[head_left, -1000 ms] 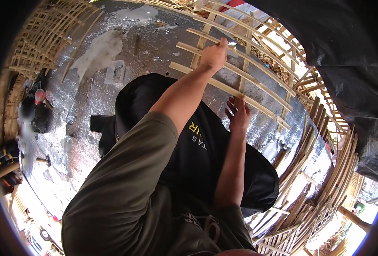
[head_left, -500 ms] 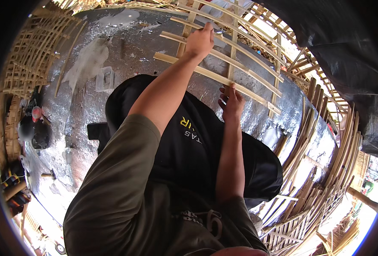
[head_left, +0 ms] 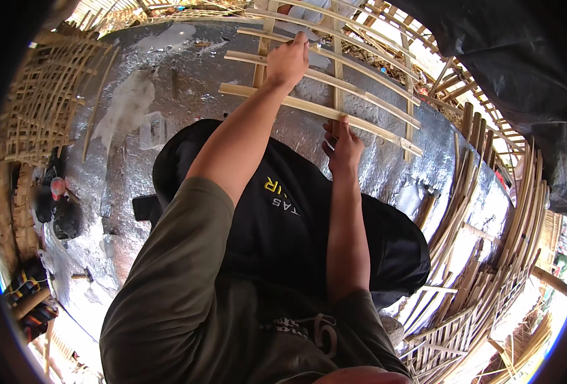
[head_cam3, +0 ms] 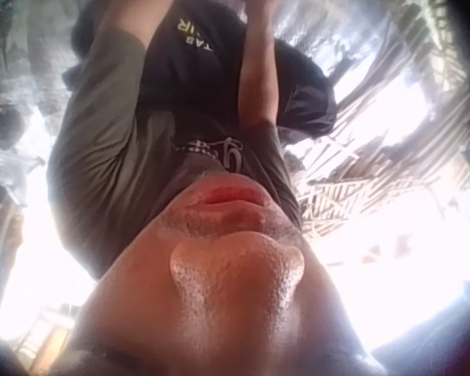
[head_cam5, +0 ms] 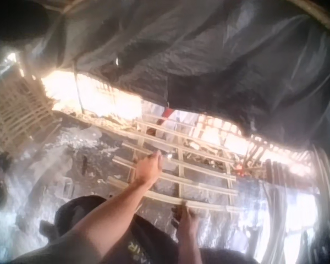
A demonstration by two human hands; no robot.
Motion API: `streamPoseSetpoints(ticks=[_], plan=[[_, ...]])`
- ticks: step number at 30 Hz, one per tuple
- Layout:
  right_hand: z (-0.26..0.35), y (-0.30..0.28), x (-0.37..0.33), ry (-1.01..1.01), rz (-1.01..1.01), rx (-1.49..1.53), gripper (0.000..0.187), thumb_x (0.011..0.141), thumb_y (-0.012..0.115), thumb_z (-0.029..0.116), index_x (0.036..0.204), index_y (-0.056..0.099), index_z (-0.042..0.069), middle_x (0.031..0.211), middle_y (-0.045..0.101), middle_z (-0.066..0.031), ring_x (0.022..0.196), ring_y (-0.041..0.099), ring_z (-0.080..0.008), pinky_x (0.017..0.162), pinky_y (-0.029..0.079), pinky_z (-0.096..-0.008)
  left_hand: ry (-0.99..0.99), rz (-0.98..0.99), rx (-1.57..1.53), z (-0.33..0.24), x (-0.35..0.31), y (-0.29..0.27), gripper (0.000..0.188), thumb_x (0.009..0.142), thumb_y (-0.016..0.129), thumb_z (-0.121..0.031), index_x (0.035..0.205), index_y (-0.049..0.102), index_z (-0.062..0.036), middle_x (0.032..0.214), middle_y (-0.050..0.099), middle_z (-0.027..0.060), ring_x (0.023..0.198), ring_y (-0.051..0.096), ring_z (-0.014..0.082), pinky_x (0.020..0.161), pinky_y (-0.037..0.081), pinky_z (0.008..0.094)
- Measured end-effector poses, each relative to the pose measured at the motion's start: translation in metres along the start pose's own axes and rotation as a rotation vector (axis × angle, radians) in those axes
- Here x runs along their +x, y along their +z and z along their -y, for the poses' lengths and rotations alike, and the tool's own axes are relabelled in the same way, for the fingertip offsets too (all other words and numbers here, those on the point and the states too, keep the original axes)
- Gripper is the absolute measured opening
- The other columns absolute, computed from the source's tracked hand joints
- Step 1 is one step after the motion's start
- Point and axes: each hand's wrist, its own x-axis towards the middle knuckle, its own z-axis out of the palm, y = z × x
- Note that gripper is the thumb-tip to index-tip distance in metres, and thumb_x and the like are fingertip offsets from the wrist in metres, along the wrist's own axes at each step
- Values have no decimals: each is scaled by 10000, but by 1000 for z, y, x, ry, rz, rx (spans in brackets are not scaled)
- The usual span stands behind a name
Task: The person assembles a wooden lattice structure by hand, positioning wooden slats and securing them using a hammer.
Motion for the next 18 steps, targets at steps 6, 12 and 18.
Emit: streamPoseSetpoints(ticks=[6,12,18], plan=[[-6,5,1,68,-20,1,538,911,579,543,919,649,10,825,694,-104,695,629,-161,572,530,-319,-11,-1,13,4,3,5,99,903,554,-196,954,516,-120,706,668,145,635,656,381,571,531,501],[-7,7,1,77,-19,8,590,866,615,589,968,650,9,838,679,-84,730,646,-165,642,557,-345,79,-205,65,4,7,10,104,855,598,-166,929,555,-107,849,661,115,792,639,354,625,536,473],[-9,5,4,51,-6,24,588,870,619,574,970,647,-5,844,670,-96,733,649,-177,630,579,-346,97,-180,48,5,6,11,82,823,627,-140,887,583,-112,897,615,86,878,598,331,712,512,459]])
